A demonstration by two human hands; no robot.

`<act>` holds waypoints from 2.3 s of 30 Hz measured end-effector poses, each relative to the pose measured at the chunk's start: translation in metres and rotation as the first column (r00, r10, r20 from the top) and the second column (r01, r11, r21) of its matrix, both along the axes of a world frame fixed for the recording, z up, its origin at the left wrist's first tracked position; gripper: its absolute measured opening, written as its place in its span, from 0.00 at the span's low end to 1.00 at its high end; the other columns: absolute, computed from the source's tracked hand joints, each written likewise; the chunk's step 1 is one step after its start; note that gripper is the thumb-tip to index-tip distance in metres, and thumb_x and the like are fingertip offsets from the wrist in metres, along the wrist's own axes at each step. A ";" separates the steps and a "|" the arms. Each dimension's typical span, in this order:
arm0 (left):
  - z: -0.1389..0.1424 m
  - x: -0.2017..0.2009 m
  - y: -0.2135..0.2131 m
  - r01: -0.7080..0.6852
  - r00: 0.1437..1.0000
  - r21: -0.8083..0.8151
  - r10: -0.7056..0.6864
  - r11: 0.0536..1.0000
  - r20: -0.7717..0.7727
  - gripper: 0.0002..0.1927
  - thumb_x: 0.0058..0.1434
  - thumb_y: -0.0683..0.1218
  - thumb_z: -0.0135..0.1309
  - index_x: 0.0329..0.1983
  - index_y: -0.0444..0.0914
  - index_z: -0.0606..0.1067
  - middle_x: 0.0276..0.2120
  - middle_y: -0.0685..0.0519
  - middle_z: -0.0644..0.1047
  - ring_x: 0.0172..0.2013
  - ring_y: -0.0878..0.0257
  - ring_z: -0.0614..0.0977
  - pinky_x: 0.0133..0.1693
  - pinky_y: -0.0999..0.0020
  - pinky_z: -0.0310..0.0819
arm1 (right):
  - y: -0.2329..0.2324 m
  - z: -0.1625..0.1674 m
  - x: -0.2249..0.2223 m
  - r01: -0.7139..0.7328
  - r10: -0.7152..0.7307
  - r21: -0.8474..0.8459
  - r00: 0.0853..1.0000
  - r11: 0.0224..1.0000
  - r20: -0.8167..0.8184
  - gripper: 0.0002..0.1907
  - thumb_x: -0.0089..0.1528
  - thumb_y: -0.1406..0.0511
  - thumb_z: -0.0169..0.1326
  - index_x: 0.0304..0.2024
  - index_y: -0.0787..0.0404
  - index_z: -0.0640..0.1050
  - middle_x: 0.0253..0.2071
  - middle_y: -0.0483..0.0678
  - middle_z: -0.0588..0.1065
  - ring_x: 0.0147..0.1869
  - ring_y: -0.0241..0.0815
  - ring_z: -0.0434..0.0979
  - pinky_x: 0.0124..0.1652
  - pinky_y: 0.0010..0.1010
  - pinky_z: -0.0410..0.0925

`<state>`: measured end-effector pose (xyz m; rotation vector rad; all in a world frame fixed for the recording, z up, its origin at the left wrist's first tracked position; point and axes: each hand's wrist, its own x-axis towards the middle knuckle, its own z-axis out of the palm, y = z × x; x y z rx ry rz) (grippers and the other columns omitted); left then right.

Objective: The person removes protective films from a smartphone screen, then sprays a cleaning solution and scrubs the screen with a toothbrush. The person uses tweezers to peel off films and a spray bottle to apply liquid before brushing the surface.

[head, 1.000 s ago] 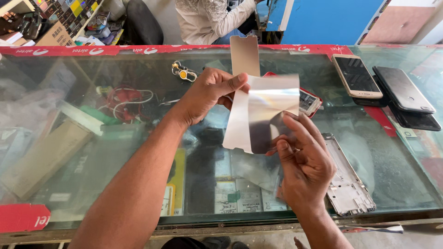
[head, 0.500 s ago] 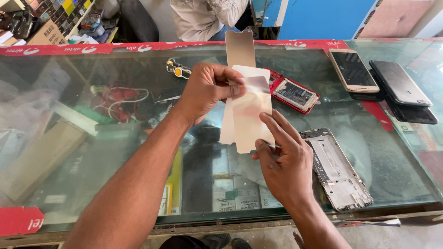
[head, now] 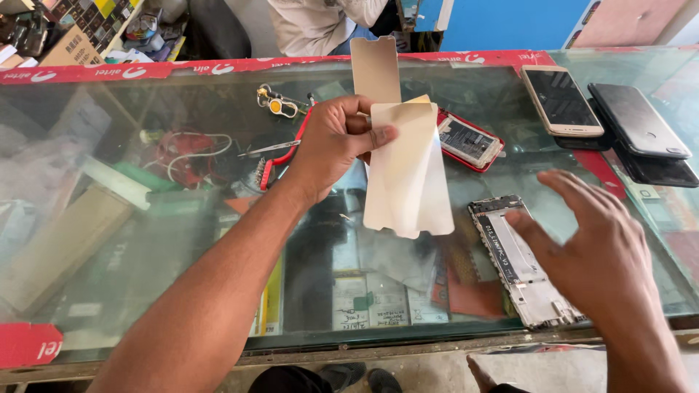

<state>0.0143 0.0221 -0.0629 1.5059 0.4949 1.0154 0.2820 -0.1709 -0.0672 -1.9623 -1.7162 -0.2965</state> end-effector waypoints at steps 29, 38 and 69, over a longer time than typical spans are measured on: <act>-0.006 0.068 0.012 -0.279 0.783 0.531 0.510 0.800 -0.357 0.22 0.51 0.37 0.66 0.46 0.35 0.71 0.25 0.45 0.78 0.27 0.54 0.81 0.33 0.62 0.72 | 0.122 0.008 0.079 -0.006 -0.016 -0.072 0.950 0.997 -0.313 0.36 0.52 0.49 0.71 0.57 0.62 0.82 0.43 0.57 0.83 0.44 0.50 0.83 0.49 0.41 0.74; -0.024 0.136 0.081 -0.307 0.656 0.592 0.617 0.745 -0.435 0.11 0.46 0.38 0.59 0.33 0.37 0.75 0.28 0.44 0.82 0.34 0.48 0.85 0.39 0.56 0.78 | 0.116 0.021 0.085 -0.080 -0.001 -0.217 0.937 0.973 -0.350 0.45 0.41 0.53 0.74 0.60 0.58 0.78 0.49 0.51 0.82 0.49 0.45 0.83 0.51 0.39 0.72; 0.018 -0.025 -0.031 0.204 0.787 0.534 0.186 0.821 -0.588 0.12 0.48 0.44 0.70 0.34 0.37 0.82 0.31 0.54 0.80 0.29 0.63 0.81 0.32 0.69 0.75 | 0.110 0.064 -0.002 -0.488 0.450 -0.355 0.873 0.797 -0.189 0.23 0.50 0.56 0.70 0.47 0.51 0.84 0.46 0.43 0.82 0.44 0.45 0.83 0.46 0.38 0.74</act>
